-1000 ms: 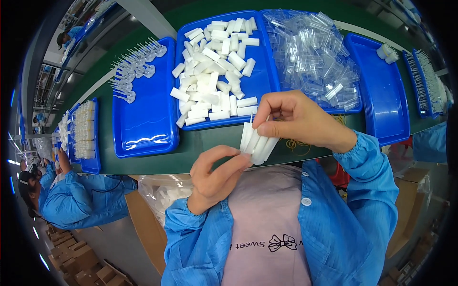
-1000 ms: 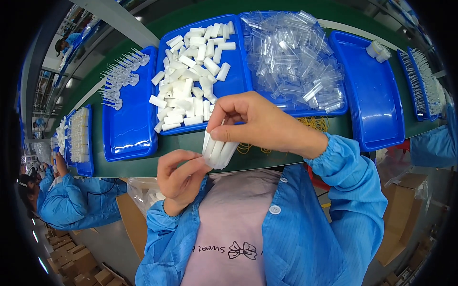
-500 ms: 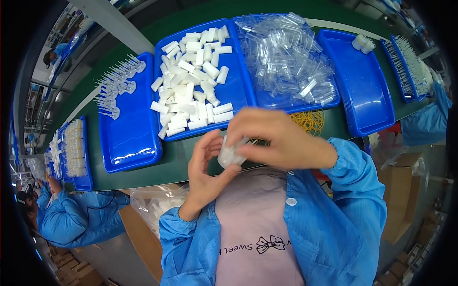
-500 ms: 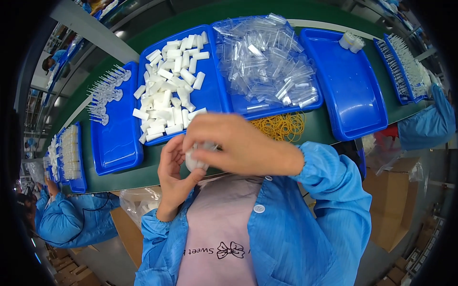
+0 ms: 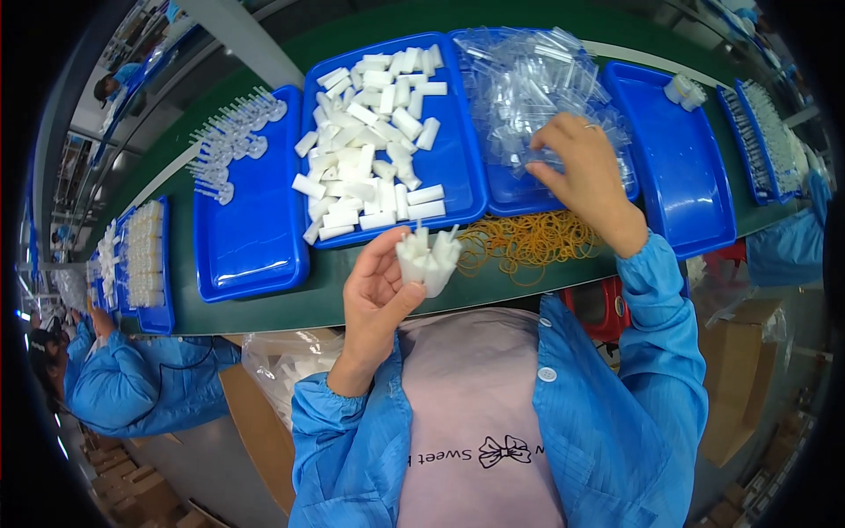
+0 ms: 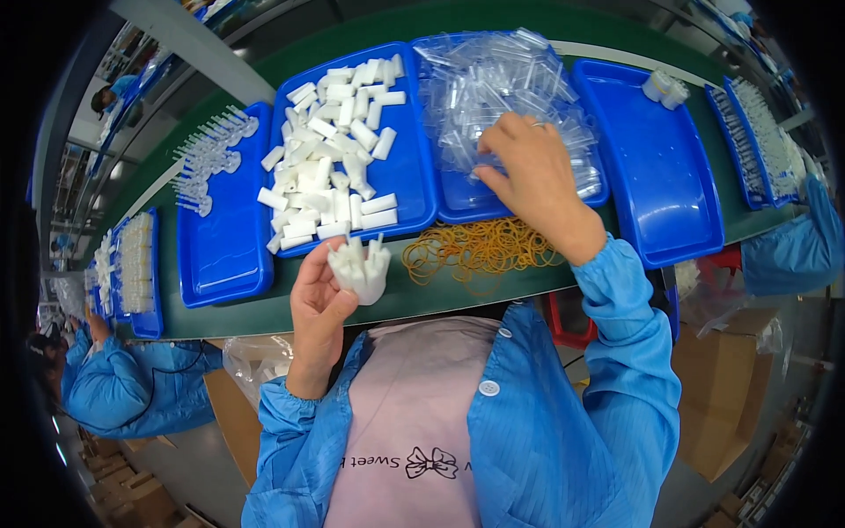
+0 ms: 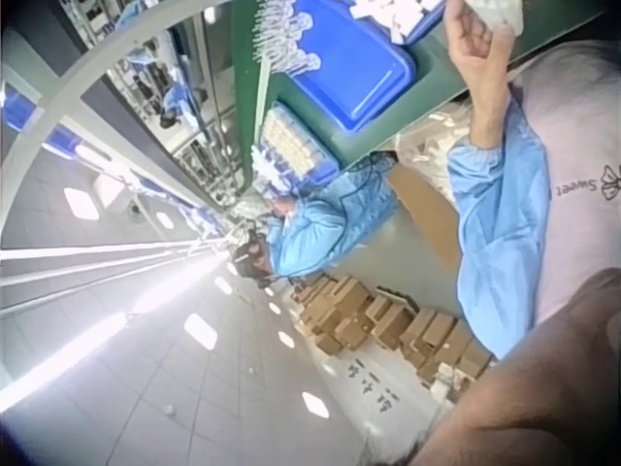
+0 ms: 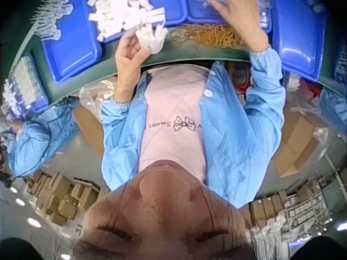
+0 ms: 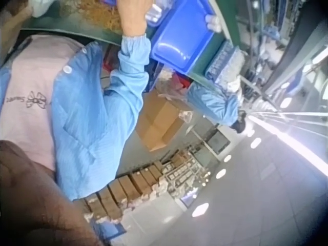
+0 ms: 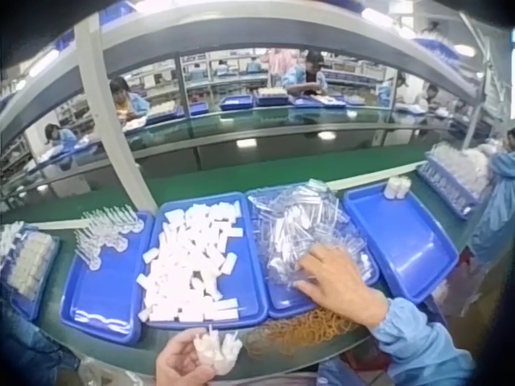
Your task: The person assembles components by inserting foam pieces onto plastic bases, sliding clear plastic sleeves over them, securing the bundles with rubber bands, and placing the finished units onto a tray.
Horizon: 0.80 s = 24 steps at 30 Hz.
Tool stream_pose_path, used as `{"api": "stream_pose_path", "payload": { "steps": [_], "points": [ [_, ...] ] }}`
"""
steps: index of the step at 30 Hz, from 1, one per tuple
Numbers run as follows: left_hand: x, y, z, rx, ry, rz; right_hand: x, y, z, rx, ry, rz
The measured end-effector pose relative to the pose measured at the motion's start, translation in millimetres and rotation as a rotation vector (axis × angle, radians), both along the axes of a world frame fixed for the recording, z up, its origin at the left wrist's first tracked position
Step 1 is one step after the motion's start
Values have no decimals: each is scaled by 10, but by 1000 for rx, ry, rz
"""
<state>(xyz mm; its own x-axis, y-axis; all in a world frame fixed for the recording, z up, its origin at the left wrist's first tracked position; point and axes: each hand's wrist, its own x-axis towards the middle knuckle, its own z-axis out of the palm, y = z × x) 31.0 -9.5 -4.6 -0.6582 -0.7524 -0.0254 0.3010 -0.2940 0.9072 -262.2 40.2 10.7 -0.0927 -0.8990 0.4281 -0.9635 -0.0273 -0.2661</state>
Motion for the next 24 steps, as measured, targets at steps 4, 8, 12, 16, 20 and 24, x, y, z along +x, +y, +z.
{"api": "stream_pose_path", "payload": {
  "steps": [4,8,12,16,20,24],
  "points": [
    [-32,6,-30,-67,25,-17,248,11,238,12,-780,132],
    [-39,35,-29,-202,-60,-13,615,81,533,3,-1365,283],
    [-58,38,-20,-207,-32,-22,752,171,572,-153,-1067,290],
    [-53,46,24,-199,2,-38,854,123,521,-251,-832,327],
    [-54,55,18,-131,26,-65,930,61,496,-358,-740,390],
    [-56,45,-2,-92,32,-82,966,25,508,-343,-794,343]
  ]
}}
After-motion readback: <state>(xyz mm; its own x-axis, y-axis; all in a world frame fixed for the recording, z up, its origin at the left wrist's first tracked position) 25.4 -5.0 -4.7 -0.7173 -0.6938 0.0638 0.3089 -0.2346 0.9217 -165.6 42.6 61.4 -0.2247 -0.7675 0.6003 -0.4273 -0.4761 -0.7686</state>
